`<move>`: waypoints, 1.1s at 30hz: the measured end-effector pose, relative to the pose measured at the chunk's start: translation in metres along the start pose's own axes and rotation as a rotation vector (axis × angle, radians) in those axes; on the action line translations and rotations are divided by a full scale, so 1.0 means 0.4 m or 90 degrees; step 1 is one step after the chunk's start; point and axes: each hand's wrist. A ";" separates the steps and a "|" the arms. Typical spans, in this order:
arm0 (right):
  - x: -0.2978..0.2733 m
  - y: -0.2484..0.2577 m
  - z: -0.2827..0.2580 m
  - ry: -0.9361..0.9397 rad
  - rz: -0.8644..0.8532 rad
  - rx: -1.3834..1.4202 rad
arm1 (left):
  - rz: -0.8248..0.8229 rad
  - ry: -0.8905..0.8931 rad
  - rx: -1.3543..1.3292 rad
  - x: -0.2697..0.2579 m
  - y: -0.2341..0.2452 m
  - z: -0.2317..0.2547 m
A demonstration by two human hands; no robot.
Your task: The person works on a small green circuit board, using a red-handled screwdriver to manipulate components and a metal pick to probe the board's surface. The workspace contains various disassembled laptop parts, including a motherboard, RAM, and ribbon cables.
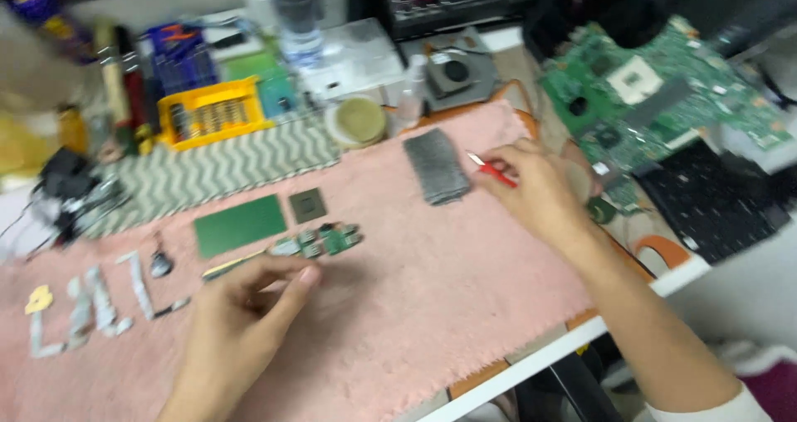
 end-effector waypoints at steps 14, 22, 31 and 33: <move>-0.009 0.008 -0.400 0.044 -0.236 0.409 | -0.112 -0.079 -0.441 0.015 0.037 -0.005; 0.038 -0.094 -0.491 0.071 -0.194 0.478 | -0.104 0.036 -0.575 0.020 0.063 -0.002; 0.013 -0.135 -0.453 0.173 -0.083 0.252 | -0.133 0.045 -0.627 0.016 0.052 -0.034; 0.007 -0.128 -0.456 0.181 -0.068 0.229 | -0.122 0.017 -0.618 0.011 0.045 -0.038</move>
Point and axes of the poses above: each hand's wrist, its own x-axis towards the middle knuckle, its own y-axis out of the back of the hand, z = x × y, and after that the axes turned 12 degrees about -z, right-handed
